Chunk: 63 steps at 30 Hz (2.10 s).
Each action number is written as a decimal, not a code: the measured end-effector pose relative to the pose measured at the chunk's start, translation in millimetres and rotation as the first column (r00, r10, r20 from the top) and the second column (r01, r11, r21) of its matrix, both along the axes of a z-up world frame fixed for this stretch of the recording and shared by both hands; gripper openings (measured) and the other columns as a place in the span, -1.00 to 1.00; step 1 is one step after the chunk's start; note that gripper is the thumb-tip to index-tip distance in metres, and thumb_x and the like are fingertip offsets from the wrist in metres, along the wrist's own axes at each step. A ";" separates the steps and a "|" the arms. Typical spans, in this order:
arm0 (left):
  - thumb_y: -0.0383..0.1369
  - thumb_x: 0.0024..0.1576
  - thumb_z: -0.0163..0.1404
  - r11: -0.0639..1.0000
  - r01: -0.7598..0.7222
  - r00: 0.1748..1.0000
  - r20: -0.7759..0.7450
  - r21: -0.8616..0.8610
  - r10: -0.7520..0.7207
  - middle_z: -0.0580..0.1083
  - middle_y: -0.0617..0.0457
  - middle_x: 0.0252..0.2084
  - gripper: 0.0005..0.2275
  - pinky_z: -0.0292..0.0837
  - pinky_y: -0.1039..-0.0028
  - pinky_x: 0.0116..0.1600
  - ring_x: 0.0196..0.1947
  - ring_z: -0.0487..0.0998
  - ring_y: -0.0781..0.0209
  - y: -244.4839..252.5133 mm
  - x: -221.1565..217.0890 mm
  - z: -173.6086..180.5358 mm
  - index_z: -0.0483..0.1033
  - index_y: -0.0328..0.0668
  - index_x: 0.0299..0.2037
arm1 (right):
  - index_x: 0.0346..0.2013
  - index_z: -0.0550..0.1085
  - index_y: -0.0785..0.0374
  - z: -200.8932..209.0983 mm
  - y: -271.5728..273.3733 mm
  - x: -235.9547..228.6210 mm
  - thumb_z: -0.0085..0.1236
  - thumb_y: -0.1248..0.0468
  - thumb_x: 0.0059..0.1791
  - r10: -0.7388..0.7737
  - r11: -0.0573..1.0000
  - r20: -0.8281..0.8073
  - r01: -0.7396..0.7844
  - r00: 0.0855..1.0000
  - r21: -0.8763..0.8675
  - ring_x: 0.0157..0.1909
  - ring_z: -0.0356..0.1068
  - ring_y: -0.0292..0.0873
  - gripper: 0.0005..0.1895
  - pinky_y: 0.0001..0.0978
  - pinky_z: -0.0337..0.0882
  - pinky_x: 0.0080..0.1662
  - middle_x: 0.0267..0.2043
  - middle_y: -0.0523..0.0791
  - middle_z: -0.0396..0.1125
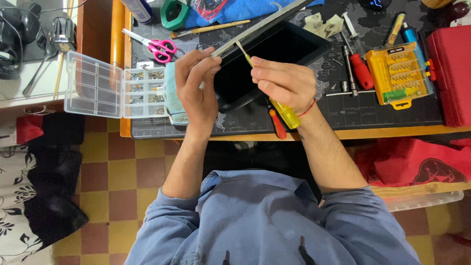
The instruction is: The person uses a screwdriver to remove screws from the back cover of a laptop. They then use a prying tool to separate the back cover from the main body of the laptop.
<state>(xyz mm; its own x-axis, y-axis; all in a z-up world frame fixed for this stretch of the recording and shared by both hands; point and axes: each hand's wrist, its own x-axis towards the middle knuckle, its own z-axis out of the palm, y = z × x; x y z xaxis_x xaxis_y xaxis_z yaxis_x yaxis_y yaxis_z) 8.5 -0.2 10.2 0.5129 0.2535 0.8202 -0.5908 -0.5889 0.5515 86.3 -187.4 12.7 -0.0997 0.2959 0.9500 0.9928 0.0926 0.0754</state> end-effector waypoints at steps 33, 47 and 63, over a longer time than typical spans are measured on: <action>-0.59 0.36 -0.08 0.989 0.049 0.998 -0.032 0.142 -0.045 0.35 -0.15 0.06 -0.86 0.46 0.20 0.23 0.09 0.48 -0.08 1.4 -9.7 -8.6 0.53 -0.26 0.02 | -0.11 0.41 0.43 69.8 16.0 22.8 0.19 0.64 0.13 0.037 0.904 -0.685 -0.317 0.727 -0.287 -0.02 0.58 0.05 -0.84 -0.27 0.59 0.04 -0.09 0.08 0.36; -0.71 0.29 0.03 0.980 0.146 0.989 -0.036 0.135 -0.142 0.35 -0.15 0.10 -0.75 0.60 0.24 0.21 0.16 0.52 -0.11 6.9 -11.6 -29.4 0.39 -0.29 0.10 | 0.02 0.25 0.36 5.6 -41.2 31.4 0.16 0.46 0.16 0.183 0.969 -0.785 -0.244 0.592 0.042 0.00 0.55 0.15 -0.74 -0.27 0.61 -0.04 -0.11 0.17 0.39; -0.48 0.37 0.01 0.942 0.214 0.957 -0.247 0.259 -0.150 0.45 -0.14 0.22 -0.77 0.28 -0.15 0.49 0.33 0.45 -0.23 24.7 -22.3 -34.7 0.39 -0.30 0.20 | -0.06 0.38 0.38 -33.3 -67.3 5.7 0.05 0.17 0.19 0.118 0.987 -0.909 -0.152 0.401 0.061 -0.15 0.52 0.09 -0.73 -0.08 0.69 -0.01 -0.17 0.06 0.38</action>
